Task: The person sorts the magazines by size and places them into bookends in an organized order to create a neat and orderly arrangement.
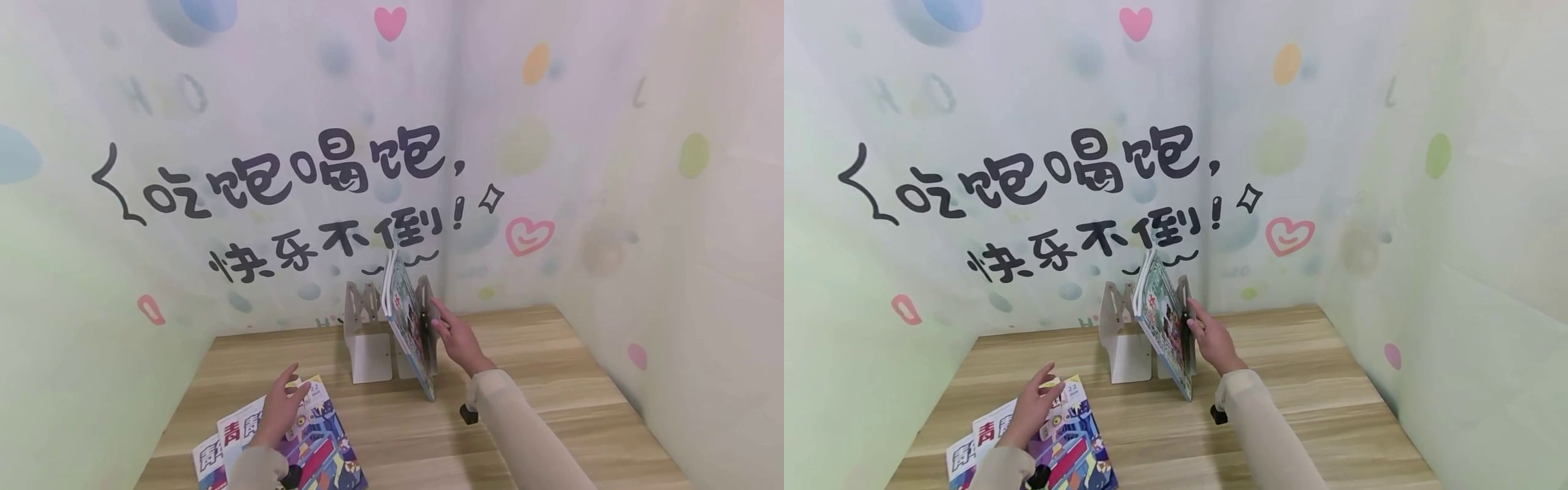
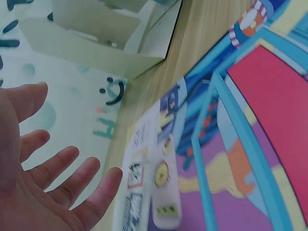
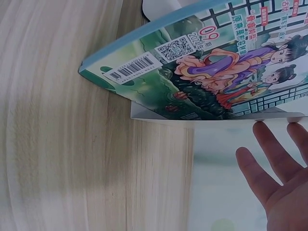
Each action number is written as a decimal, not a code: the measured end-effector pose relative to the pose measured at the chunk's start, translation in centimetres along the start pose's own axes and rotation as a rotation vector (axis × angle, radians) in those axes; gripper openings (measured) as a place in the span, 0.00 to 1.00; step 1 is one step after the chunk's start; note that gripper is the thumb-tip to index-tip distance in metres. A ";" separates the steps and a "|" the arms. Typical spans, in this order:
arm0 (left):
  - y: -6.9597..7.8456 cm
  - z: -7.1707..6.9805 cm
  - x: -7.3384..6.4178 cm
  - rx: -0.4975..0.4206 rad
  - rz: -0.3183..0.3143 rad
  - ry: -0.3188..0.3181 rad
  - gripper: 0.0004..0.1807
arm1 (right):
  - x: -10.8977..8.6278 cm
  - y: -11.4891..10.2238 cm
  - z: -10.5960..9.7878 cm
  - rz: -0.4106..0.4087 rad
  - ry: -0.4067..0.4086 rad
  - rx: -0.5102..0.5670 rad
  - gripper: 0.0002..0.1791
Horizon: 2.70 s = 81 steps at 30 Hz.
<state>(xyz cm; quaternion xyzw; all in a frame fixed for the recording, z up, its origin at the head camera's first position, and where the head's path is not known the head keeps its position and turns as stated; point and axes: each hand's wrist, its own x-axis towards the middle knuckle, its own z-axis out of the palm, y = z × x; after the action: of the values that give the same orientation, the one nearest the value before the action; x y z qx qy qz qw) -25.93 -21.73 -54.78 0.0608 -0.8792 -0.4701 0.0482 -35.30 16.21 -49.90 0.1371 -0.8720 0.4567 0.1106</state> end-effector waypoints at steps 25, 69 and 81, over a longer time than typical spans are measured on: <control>-2.9 -1.4 -1.7 0.247 -0.079 0.094 0.36 | -0.1 0.0 0.1 -0.001 0.011 -0.024 0.27; -4.4 -2.1 -3.7 0.262 -0.187 0.257 0.54 | 0.1 0.0 0.0 0.006 -0.022 -0.028 0.30; -4.8 -5.4 -3.6 0.217 -0.122 0.099 0.39 | 0.7 0.1 -1.2 -0.046 -0.076 -0.151 0.30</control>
<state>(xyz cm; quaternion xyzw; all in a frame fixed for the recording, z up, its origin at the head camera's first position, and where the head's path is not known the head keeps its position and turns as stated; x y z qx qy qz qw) -21.31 -28.26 -55.94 0.1420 -0.9161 -0.3708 0.0559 -35.93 17.18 -49.09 0.1656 -0.9042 0.3814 0.0981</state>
